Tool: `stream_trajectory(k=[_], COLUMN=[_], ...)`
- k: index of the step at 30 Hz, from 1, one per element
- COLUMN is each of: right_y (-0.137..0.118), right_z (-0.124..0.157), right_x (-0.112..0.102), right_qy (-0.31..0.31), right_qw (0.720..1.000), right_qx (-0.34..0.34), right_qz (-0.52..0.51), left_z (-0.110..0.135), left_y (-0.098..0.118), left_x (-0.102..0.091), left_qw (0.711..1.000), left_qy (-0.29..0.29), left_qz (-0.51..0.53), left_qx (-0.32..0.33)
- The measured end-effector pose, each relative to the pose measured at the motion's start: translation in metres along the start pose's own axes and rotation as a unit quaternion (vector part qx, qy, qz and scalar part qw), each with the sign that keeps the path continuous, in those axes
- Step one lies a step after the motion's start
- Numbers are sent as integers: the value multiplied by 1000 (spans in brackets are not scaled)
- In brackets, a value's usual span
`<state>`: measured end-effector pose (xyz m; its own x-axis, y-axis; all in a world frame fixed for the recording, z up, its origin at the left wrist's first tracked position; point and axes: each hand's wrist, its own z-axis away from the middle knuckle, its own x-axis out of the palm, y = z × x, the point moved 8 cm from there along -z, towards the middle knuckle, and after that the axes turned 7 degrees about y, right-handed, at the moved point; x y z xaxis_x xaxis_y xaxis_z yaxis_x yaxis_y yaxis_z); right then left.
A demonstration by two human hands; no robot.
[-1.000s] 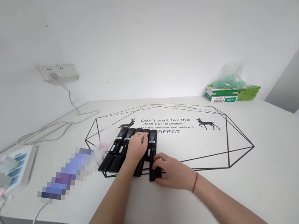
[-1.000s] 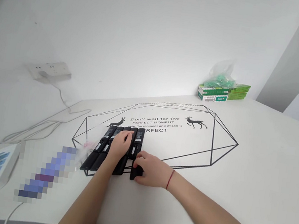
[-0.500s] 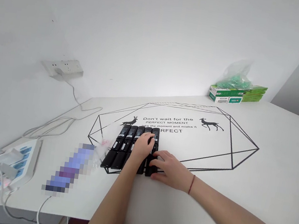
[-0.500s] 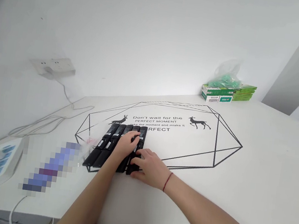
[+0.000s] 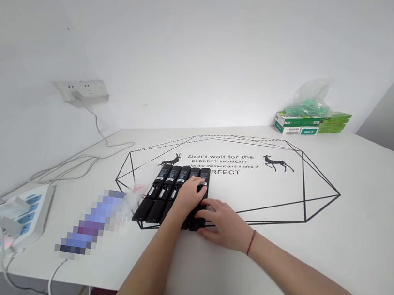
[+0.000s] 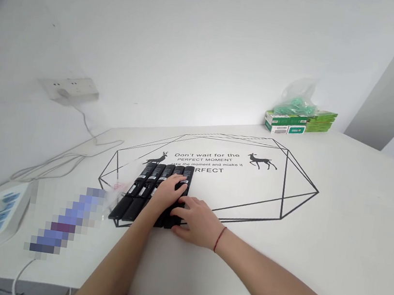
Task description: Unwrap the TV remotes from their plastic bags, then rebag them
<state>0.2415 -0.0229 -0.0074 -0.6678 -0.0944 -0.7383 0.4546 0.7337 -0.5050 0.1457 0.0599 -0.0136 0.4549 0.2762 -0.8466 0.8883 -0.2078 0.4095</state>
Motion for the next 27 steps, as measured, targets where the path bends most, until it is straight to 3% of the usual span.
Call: stream_trajectory(k=[27], right_y=[2], right_z=[1], right_x=[2], right_qy=[-8], right_qw=[1000], right_qx=[0], right_qz=[-4], left_z=[-2], left_y=[0], left_x=[-1], left_qw=[999], left_qy=[18], left_qz=[11], left_qx=[40])
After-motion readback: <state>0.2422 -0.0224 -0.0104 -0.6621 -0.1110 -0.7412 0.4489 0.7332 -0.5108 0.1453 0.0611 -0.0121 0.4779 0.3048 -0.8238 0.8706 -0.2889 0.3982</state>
